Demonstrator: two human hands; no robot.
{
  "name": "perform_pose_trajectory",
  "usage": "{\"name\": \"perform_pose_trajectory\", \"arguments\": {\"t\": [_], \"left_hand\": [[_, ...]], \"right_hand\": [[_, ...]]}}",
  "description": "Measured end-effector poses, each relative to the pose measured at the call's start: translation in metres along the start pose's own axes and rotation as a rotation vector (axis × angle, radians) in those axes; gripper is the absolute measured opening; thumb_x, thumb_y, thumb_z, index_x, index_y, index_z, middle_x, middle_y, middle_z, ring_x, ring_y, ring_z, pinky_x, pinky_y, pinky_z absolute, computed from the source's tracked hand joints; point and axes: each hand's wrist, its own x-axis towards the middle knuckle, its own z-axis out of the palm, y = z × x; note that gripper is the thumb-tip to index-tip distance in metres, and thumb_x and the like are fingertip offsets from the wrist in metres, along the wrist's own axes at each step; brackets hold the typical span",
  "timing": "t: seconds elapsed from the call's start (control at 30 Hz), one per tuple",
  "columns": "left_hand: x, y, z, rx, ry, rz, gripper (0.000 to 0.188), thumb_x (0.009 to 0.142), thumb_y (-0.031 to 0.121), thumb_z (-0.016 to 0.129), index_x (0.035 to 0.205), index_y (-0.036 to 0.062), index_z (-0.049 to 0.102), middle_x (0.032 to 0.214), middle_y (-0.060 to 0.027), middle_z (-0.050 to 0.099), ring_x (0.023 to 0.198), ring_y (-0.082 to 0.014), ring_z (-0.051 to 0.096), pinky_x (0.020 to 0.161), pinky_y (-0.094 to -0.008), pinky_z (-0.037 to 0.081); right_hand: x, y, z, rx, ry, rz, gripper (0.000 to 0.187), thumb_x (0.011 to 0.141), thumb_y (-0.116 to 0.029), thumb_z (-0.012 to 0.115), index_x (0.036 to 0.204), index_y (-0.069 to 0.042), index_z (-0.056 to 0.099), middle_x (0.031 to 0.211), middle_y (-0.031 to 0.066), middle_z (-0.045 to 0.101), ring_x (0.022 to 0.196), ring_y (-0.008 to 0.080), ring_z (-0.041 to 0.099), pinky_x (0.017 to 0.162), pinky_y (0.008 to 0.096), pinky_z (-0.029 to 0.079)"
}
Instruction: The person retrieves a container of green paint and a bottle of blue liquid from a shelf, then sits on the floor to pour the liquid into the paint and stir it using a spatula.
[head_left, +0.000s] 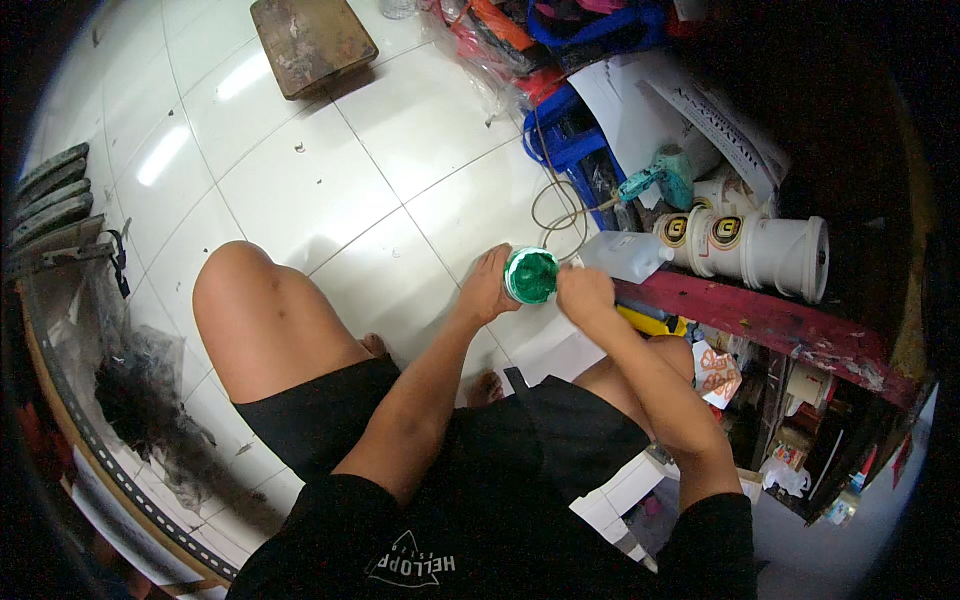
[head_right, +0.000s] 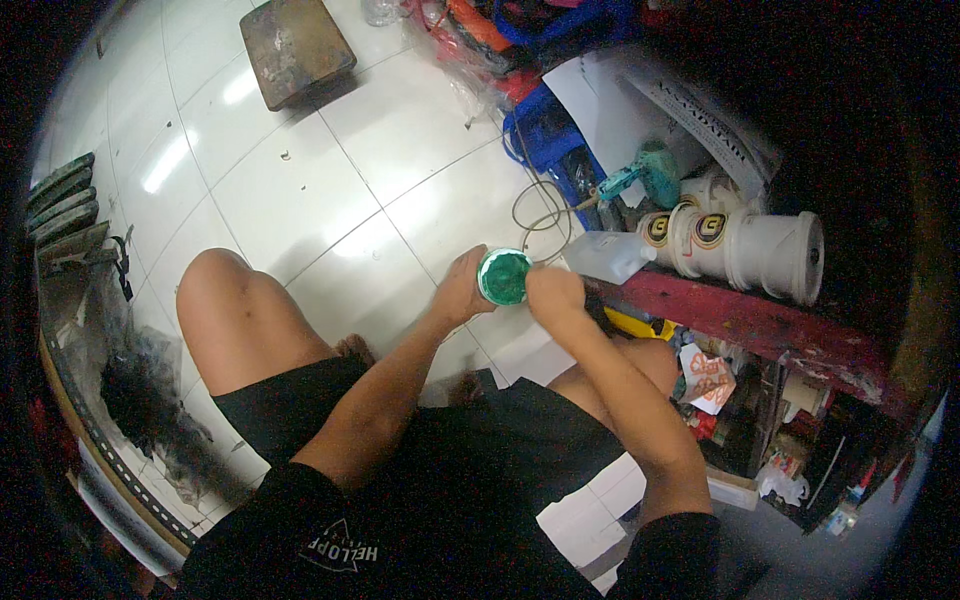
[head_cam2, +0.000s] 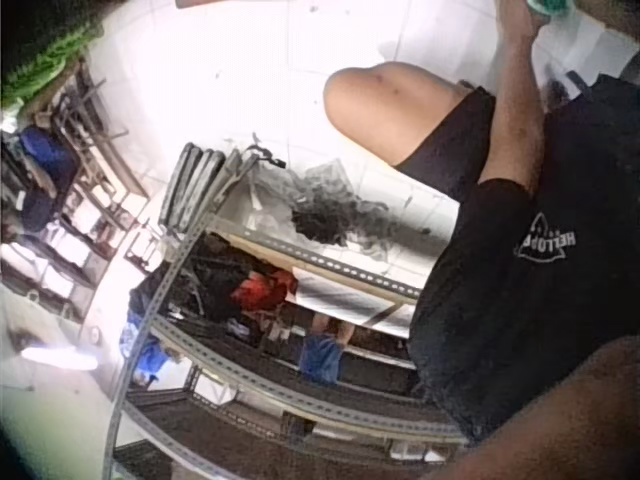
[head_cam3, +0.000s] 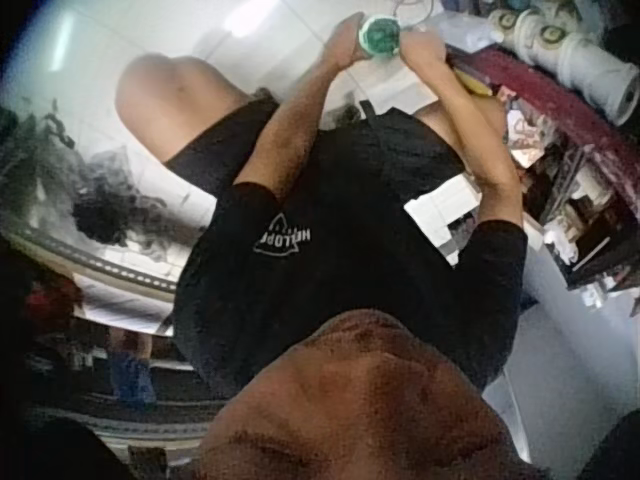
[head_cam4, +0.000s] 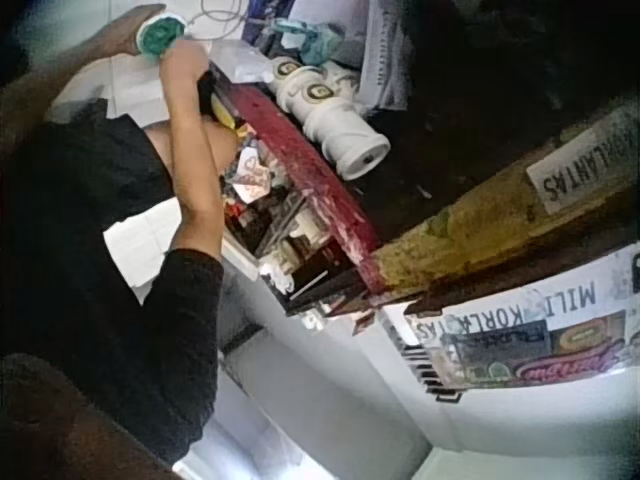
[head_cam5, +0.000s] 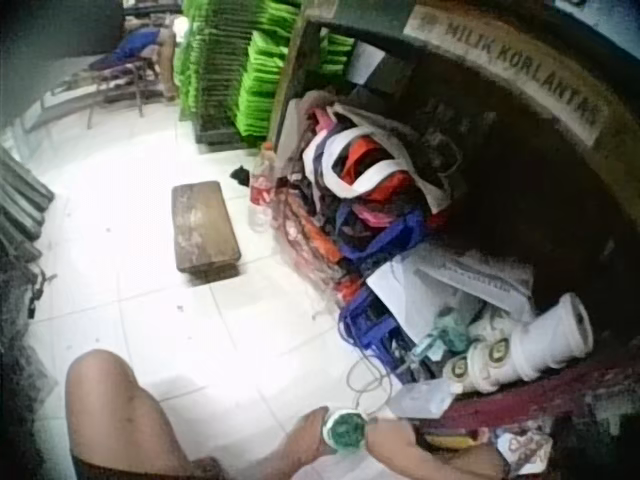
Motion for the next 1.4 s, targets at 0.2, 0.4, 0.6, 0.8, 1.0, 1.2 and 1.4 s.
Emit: {"name": "perform_pose_trajectory", "arguments": {"t": [0.2, 0.4, 0.6, 0.8, 1.0, 1.2, 1.4], "left_hand": [[-0.003, -0.006, 0.002, -0.008, -0.013, -0.014, 0.098, 0.056, 0.016, 0.086, 0.14, -0.0028, 0.039, 0.143, -0.0252, 0.047, 0.135, -0.0426, 0.043, 0.115, -0.0454, 0.036], [-0.002, -0.01, 0.003, -0.02, -0.001, 0.003, 0.097, 0.056, 0.017, 0.084, 0.14, -0.002, 0.039, 0.143, -0.0247, 0.047, 0.135, -0.0424, 0.042, 0.116, -0.0459, 0.035], [0.0, -0.02, 0.009, -0.015, 0.042, -0.002, 0.096, 0.056, 0.016, 0.084, 0.14, -0.0008, 0.04, 0.144, -0.0238, 0.046, 0.134, -0.0422, 0.042, 0.115, -0.0467, 0.036], [0.003, -0.006, 0.003, -0.028, -0.014, -0.012, 0.097, 0.057, 0.017, 0.084, 0.141, -0.0007, 0.039, 0.144, -0.0231, 0.046, 0.134, -0.0419, 0.042, 0.114, -0.0461, 0.037], [0.0, -0.009, 0.001, -0.02, -0.009, -0.057, 0.097, 0.057, 0.017, 0.084, 0.141, 0.0005, 0.038, 0.145, -0.0224, 0.046, 0.135, -0.0423, 0.042, 0.114, -0.0465, 0.038], [0.002, -0.005, 0.005, -0.028, -0.002, -0.048, 0.096, 0.057, 0.017, 0.083, 0.141, 0.0005, 0.039, 0.144, -0.0225, 0.046, 0.135, -0.0417, 0.042, 0.114, -0.0459, 0.038], [0.001, -0.003, 0.007, -0.021, 0.024, -0.015, 0.098, 0.056, 0.017, 0.085, 0.141, -0.001, 0.039, 0.144, -0.0231, 0.047, 0.134, -0.0425, 0.042, 0.113, -0.0461, 0.037]], "right_hand": [[-0.001, -0.014, -0.013, -0.012, -0.031, -0.064, 0.017, 0.082, -0.013, 0.061, 0.084, -0.003, 0.074, 0.083, 0.0211, 0.073, 0.081, 0.0347, 0.074, 0.071, 0.0482, 0.058], [0.002, -0.025, -0.022, -0.048, -0.032, -0.12, 0.019, 0.084, -0.012, 0.06, 0.09, 0.0, 0.073, 0.084, 0.0203, 0.073, 0.08, 0.0346, 0.074, 0.07, 0.0456, 0.059], [-0.013, -0.048, -0.045, 0.001, -0.212, -0.108, 0.022, 0.083, -0.015, 0.061, 0.093, 0.001, 0.074, 0.09, 0.0235, 0.073, 0.087, 0.0375, 0.073, 0.077, 0.05, 0.057], [0.004, -0.008, -0.024, 0.055, -0.239, -0.065, 0.023, 0.085, -0.018, 0.062, 0.091, 0.0, 0.074, 0.09, 0.0223, 0.073, 0.086, 0.0378, 0.072, 0.075, 0.0498, 0.057], [0.003, -0.014, -0.048, -0.112, -0.181, -0.313, 0.018, 0.079, -0.016, 0.064, 0.086, -0.002, 0.073, 0.083, 0.0174, 0.073, 0.079, 0.0334, 0.073, 0.071, 0.0444, 0.057], [0.015, -0.01, -0.029, -0.159, -0.026, -0.254, 0.015, 0.079, -0.016, 0.065, 0.08, -0.005, 0.075, 0.081, 0.0164, 0.073, 0.08, 0.0314, 0.074, 0.071, 0.0439, 0.058], [0.017, -0.005, -0.026, -0.15, -0.036, -0.277, 0.015, 0.08, -0.014, 0.063, 0.082, -0.004, 0.074, 0.081, 0.0168, 0.073, 0.077, 0.0319, 0.074, 0.07, 0.0449, 0.058]]}}
